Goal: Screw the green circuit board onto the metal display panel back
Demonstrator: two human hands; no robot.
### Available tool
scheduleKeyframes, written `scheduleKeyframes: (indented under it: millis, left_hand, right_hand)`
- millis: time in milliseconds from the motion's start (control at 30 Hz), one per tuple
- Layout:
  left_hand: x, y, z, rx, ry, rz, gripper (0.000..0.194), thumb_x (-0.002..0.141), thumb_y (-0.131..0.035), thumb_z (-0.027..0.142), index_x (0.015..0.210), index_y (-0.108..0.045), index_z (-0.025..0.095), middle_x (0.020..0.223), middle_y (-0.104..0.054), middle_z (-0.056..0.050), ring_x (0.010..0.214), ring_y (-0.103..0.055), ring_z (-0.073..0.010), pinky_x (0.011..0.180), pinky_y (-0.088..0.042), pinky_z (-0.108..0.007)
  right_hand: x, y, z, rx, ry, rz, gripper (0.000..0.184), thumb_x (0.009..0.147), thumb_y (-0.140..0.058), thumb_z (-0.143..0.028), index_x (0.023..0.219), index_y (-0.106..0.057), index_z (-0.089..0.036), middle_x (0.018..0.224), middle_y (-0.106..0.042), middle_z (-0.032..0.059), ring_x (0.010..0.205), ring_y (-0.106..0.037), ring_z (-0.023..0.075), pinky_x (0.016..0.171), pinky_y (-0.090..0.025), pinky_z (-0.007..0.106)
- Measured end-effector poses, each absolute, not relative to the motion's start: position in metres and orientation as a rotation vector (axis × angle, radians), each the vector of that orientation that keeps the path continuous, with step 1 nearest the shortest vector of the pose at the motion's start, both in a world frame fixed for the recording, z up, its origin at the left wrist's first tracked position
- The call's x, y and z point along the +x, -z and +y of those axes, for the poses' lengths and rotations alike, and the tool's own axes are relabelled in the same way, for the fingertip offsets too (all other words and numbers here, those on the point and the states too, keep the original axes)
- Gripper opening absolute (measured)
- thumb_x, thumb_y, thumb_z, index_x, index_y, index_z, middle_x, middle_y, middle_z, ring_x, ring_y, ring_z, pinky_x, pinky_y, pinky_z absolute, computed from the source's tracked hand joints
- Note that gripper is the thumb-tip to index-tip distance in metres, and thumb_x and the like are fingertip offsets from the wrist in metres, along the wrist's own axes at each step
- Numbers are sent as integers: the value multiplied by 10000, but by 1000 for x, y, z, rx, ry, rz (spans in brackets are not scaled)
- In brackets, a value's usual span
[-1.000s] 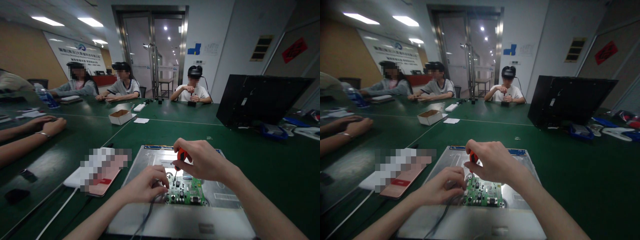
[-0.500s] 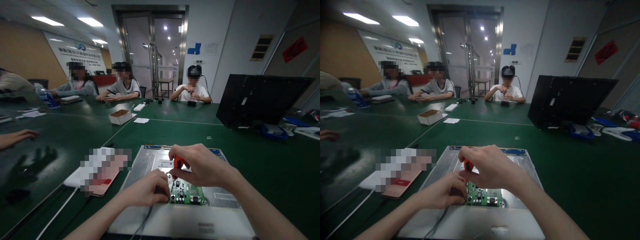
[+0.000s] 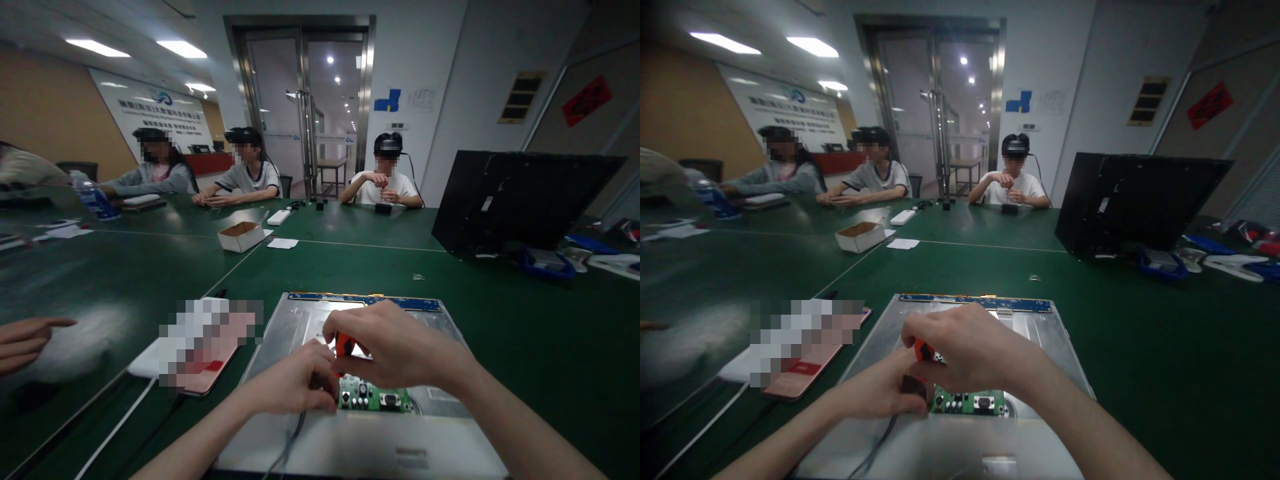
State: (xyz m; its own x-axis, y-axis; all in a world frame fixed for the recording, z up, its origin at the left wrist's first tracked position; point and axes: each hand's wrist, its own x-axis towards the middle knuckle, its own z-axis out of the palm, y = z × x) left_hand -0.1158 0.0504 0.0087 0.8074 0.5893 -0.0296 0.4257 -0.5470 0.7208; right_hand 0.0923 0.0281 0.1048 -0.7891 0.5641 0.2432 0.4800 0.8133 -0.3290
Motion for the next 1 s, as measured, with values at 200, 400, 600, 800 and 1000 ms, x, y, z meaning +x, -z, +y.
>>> scheduleKeyframes:
  millis: [200,400,600,800,1000]
  left_hand:
    - [-117,-11,50,2244,-289,740,61,740,-714,191,800,-700,196,830,-598,-1,792,-565,-172,724,-471,-281]
    - [-117,-9,50,2228,-271,761,65,745,-696,221,806,-703,200,841,-601,-9,802,-567,-178,709,-473,-278]
    - [-117,-11,50,2209,-253,747,53,753,-690,211,800,-700,188,847,-599,-16,837,-564,-191,723,-472,-285]
    - [-119,-8,51,2183,-258,747,57,756,-694,206,810,-690,189,891,-601,-17,857,-566,-193,755,-472,-308]
    - [-117,-8,51,2189,-257,707,40,749,-684,171,787,-675,182,804,-608,2,755,-563,-167,710,-463,-283]
  right_hand:
    - [92,-104,28,-803,-319,-2678,150,848,-609,-195,983,-544,-206,837,-656,-5,663,-545,117,555,-303,238]
    - [91,-103,28,-816,-328,-2686,148,842,-618,-201,968,-541,-209,838,-652,-6,649,-534,114,543,-295,237]
    - [92,-104,26,-800,-314,-2681,145,850,-615,-209,969,-533,-208,852,-652,-3,663,-535,115,551,-291,239]
    - [93,-106,25,-800,-305,-2681,159,843,-633,-203,961,-526,-198,850,-646,-11,647,-516,105,542,-287,231]
    - [93,-104,25,-801,-281,-2692,157,841,-638,-209,947,-522,-211,832,-637,-24,640,-506,107,532,-266,238]
